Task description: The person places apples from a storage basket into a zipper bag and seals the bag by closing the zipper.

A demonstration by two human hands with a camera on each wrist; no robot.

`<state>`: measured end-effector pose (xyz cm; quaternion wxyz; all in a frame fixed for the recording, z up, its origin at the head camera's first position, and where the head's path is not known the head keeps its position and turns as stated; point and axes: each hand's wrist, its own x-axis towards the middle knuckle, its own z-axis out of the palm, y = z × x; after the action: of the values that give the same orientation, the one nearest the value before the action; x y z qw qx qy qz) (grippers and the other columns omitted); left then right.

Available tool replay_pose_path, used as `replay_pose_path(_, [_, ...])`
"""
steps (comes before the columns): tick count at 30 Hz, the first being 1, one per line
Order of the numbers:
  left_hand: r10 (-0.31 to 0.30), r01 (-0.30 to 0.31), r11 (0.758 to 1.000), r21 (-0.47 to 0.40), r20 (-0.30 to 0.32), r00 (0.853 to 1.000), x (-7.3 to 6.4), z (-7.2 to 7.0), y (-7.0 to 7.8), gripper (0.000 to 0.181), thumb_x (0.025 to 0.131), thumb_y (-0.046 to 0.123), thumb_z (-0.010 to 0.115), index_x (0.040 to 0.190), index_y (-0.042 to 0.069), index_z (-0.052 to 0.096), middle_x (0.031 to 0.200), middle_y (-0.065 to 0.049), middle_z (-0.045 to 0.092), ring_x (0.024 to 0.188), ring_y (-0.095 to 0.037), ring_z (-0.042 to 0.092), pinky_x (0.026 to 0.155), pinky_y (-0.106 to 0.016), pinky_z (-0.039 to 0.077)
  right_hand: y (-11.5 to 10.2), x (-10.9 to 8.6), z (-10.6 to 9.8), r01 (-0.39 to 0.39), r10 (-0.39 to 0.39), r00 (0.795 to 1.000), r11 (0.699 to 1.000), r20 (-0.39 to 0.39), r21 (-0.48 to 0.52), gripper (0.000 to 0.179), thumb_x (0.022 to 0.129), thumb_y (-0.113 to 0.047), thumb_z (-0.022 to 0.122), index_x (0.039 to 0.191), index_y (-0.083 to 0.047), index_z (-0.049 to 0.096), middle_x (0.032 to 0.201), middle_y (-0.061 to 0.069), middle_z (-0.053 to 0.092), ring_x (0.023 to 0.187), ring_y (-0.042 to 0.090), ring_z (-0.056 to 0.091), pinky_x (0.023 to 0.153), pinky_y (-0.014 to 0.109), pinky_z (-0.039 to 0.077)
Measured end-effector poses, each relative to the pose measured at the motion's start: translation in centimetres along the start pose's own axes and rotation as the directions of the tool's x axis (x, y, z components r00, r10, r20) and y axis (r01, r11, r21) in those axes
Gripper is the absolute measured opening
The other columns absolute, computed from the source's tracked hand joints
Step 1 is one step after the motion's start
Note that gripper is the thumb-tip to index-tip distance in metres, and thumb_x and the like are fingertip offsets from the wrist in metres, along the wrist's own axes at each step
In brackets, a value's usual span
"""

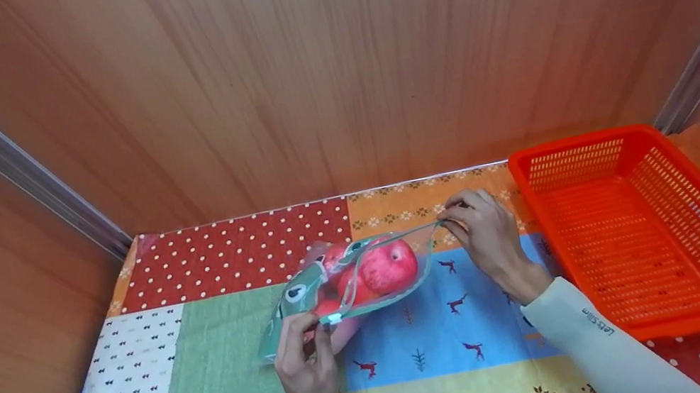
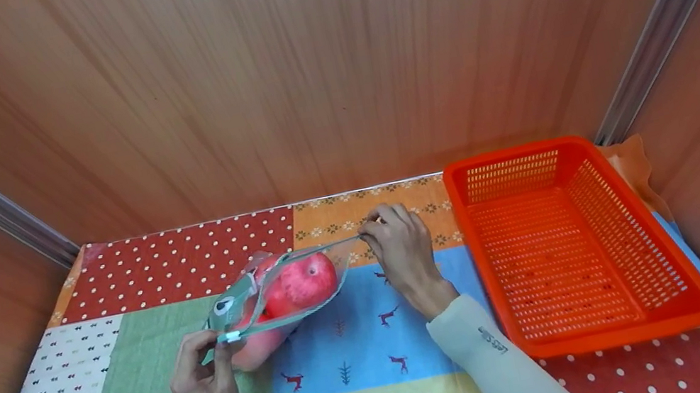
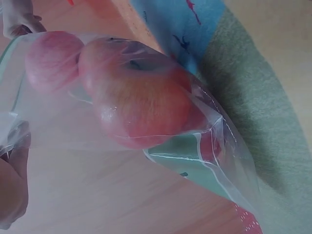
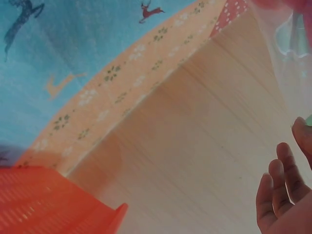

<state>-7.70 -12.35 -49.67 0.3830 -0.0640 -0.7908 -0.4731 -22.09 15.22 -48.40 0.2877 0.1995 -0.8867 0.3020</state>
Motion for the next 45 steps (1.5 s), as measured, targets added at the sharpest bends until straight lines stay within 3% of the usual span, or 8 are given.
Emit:
replay_pose_path(12, [0.005,-0.009,0.999,-0.051,-0.062,0.998,1.4,0.1,0.5,0.018,0.091,-0.018,0.069,0.099,-0.002,0.066,0.092,-0.009,0.064,0.086,-0.007,0.067,0.07,-0.018,0.061,-0.4,0.2,-1.9,0.077,-0.081,0.996,0.992,-0.038,-0.103,0.013,0.093,-0.015,0.08,0.104,-0.011,0.084,0.106,0.01,0.073,0.099,0.031,0.066,0.088,0.048,0.059])
replay_pose_path(16, [0.007,-0.013,0.997,-0.072,-0.076,0.997,2.0,-0.1,0.6,0.001,0.1,-0.004,0.066,0.1,-0.004,0.066,0.093,-0.01,0.064,0.088,-0.008,0.066,0.07,-0.017,0.061,-0.7,0.4,-2.7,0.097,-0.102,0.994,0.986,-0.03,-0.132,0.014,0.092,-0.016,0.081,0.105,-0.011,0.084,0.107,0.011,0.073,0.101,0.032,0.065,0.084,0.047,0.057])
replay_pose_path(19, [0.003,-0.01,0.996,-0.084,-0.081,0.997,2.4,-0.3,0.8,0.01,0.104,0.006,0.065,0.102,-0.004,0.066,0.094,-0.011,0.064,0.089,-0.008,0.066,0.071,-0.018,0.061,-1.0,0.6,-3.3,0.105,-0.11,0.994,0.984,-0.029,-0.141,0.015,0.09,-0.015,0.082,0.104,-0.01,0.084,0.107,0.012,0.072,0.101,0.033,0.064,0.082,0.047,0.055])
replay_pose_path(23, [-0.005,-0.002,0.996,-0.089,-0.087,0.996,2.9,-0.3,1.2,0.005,0.099,-0.005,0.067,0.103,-0.004,0.066,0.095,-0.012,0.064,0.091,-0.008,0.066,0.07,-0.019,0.062,-1.1,0.8,-4.1,0.11,-0.117,0.992,0.985,-0.042,-0.133,0.014,0.089,-0.013,0.083,0.102,-0.009,0.085,0.106,0.013,0.072,0.101,0.034,0.063,0.08,0.047,0.053])
replay_pose_path(29, [0.037,-0.048,0.994,-0.101,-0.11,0.993,3.6,-0.2,1.6,0.024,0.088,-0.022,0.068,0.104,-0.004,0.065,0.096,-0.012,0.064,0.091,-0.009,0.066,0.072,-0.017,0.06,-1.1,1.1,-5.2,0.112,-0.122,0.99,0.985,-0.074,-0.128,0.013,0.088,-0.013,0.083,0.101,-0.008,0.085,0.106,0.013,0.072,0.103,0.035,0.064,0.081,0.048,0.051])
replay_pose_path(45, [0.045,-0.071,0.98,-0.187,-0.144,0.989,5.6,0.4,2.7,0.018,0.091,-0.021,0.064,0.102,-0.007,0.064,0.094,-0.014,0.062,0.092,-0.008,0.066,0.069,-0.019,0.061,-1.1,1.5,-8.0,0.093,-0.104,0.984,0.992,-0.142,-0.086,0.011,0.085,-0.006,0.084,0.097,-0.005,0.084,0.106,0.014,0.072,0.099,0.037,0.063,0.084,0.051,0.049])
